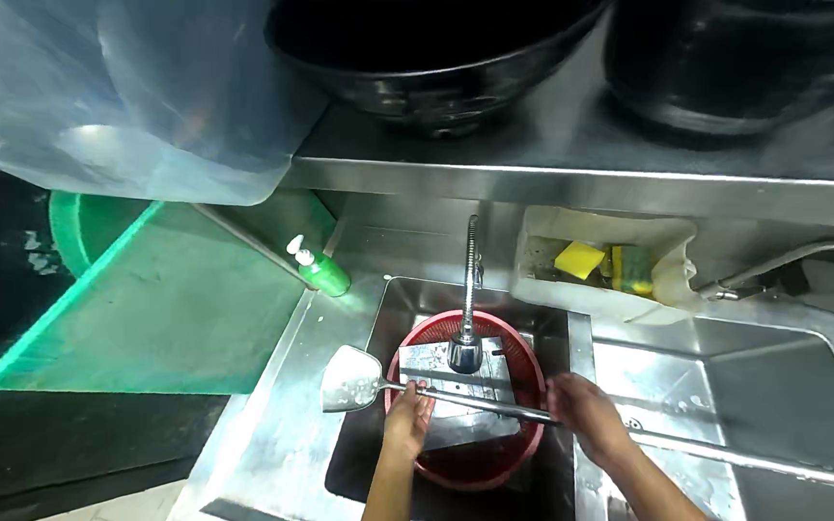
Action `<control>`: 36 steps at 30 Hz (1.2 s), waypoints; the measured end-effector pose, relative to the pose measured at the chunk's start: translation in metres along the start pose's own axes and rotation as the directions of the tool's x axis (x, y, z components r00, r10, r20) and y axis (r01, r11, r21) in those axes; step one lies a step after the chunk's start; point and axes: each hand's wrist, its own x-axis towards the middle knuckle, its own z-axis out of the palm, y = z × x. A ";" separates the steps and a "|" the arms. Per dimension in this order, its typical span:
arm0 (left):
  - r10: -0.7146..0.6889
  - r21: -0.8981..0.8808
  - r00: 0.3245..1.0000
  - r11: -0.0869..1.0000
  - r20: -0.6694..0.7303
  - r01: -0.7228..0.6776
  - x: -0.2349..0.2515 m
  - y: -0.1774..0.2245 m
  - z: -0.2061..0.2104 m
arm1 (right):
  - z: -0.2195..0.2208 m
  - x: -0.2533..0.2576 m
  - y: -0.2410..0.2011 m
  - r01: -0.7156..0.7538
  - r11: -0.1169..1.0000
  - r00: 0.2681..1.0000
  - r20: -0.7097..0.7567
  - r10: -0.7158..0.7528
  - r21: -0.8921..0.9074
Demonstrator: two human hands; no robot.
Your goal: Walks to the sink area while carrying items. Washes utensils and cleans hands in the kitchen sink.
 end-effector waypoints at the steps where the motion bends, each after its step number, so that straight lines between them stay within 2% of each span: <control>1: -0.007 0.001 1.000 1.000 0.007 0.007 0.001 -0.001 0.000 | 0.020 0.022 -0.009 -0.028 0.998 0.999 0.042 0.031 -0.050; 4: -0.044 0.034 0.998 0.999 0.054 0.042 0.002 -0.004 -0.003 | 0.083 0.089 -0.032 -0.103 0.988 0.991 0.078 0.112 -0.115; 7: -0.130 0.012 0.988 0.991 0.078 0.130 -0.002 -0.004 -0.001 | 0.128 0.148 -0.044 -0.094 0.995 0.994 0.057 0.097 -0.041; 10: -0.204 -0.009 0.976 0.979 0.082 0.205 -0.002 -0.001 -0.002 | 0.161 0.177 -0.051 -0.124 0.992 0.992 0.034 0.124 0.016; 12: -0.231 -0.002 0.968 0.973 0.100 0.233 0.000 0.000 -0.006 | 0.181 0.170 -0.052 -0.094 0.990 0.994 -0.068 0.087 -0.105; 13: -0.237 0.002 0.965 0.971 0.112 0.239 0.001 0.001 -0.005 | 0.187 0.168 -0.050 -0.050 0.957 0.989 -0.146 0.008 -0.287; 14: -0.236 0.013 0.964 0.972 0.120 0.236 0.003 0.001 -0.003 | 0.189 0.168 -0.048 -0.018 0.857 0.974 -0.203 -0.101 -0.515; 16: -0.245 0.023 0.962 0.969 0.119 0.244 0.003 -0.003 0.008 | 0.191 0.172 -0.040 0.010 0.533 0.920 -0.201 -0.336 -0.846; 17: -0.262 0.006 0.958 0.965 0.114 0.263 0.002 -0.007 0.015 | 0.189 0.172 -0.034 -0.011 0.374 0.903 -0.169 -0.394 -0.927; 18: -0.274 -0.006 0.955 0.961 0.111 0.277 0.001 -0.012 0.022 | 0.188 0.167 -0.030 -0.040 0.270 0.896 -0.154 -0.416 -0.962; 19: -0.285 -0.008 0.952 0.958 0.113 0.288 0.000 -0.017 0.028 | 0.186 0.159 -0.027 -0.051 0.229 0.893 -0.147 -0.426 -0.972; 21: -0.303 0.007 0.943 0.952 0.137 0.305 -0.005 -0.028 0.037 | 0.183 0.137 -0.025 0.060 0.281 0.916 -0.060 -0.398 -0.958; 22: -0.312 0.024 0.941 0.950 0.134 0.312 -0.009 -0.034 0.041 | 0.176 0.127 -0.019 0.180 0.322 0.926 0.051 -0.373 -0.929; 23: -0.321 0.029 0.938 0.947 0.133 0.320 -0.013 -0.040 0.045 | 0.164 0.121 -0.002 0.342 0.357 0.901 0.194 -0.389 -0.869; 24: -0.322 0.009 0.935 0.946 0.150 0.325 -0.016 -0.047 0.046 | 0.147 0.120 0.030 0.532 0.411 0.813 0.312 -0.492 -0.740; 25: -0.316 -0.037 0.925 0.943 0.209 0.330 -0.020 -0.055 0.045 | 0.136 0.116 0.067 0.701 0.477 0.694 0.355 -0.626 -0.530; 26: -0.282 -0.096 0.916 0.943 0.287 0.320 -0.027 -0.060 0.043 | 0.143 0.074 0.065 0.517 0.670 0.856 0.296 -0.425 -0.532; 27: -0.213 -0.171 0.895 0.939 0.393 0.299 -0.032 -0.066 0.039 | 0.156 0.036 0.058 0.331 0.768 0.944 0.202 -0.262 -0.549; 28: -0.152 -0.255 0.865 0.919 0.478 0.303 -0.036 -0.070 0.036 | 0.170 0.007 0.052 0.226 0.795 0.974 0.125 -0.189 -0.562; 29: -0.152 -0.271 0.855 0.908 0.496 0.319 -0.038 -0.069 0.033 | 0.177 -0.014 0.049 0.175 0.829 0.984 0.081 -0.157 -0.531; 31: -0.204 -0.159 0.877 0.941 0.435 0.298 -0.030 -0.060 0.021 | 0.178 -0.033 0.041 0.033 0.942 0.999 0.013 -0.031 -0.334; 33: -0.229 -0.103 0.932 0.958 0.280 0.266 -0.009 -0.046 0.013 | 0.177 -0.035 0.022 -0.179 0.977 0.983 0.024 0.183 -0.117; 34: -0.226 -0.165 0.952 0.951 0.207 0.261 0.003 -0.041 0.007 | 0.180 -0.037 0.010 -0.269 0.962 0.962 0.027 0.271 -0.045; 36: -0.199 -0.290 0.973 0.930 0.120 0.226 0.020 -0.037 -0.005 | 0.184 -0.038 -0.002 -0.357 0.934 0.934 0.046 0.355 0.037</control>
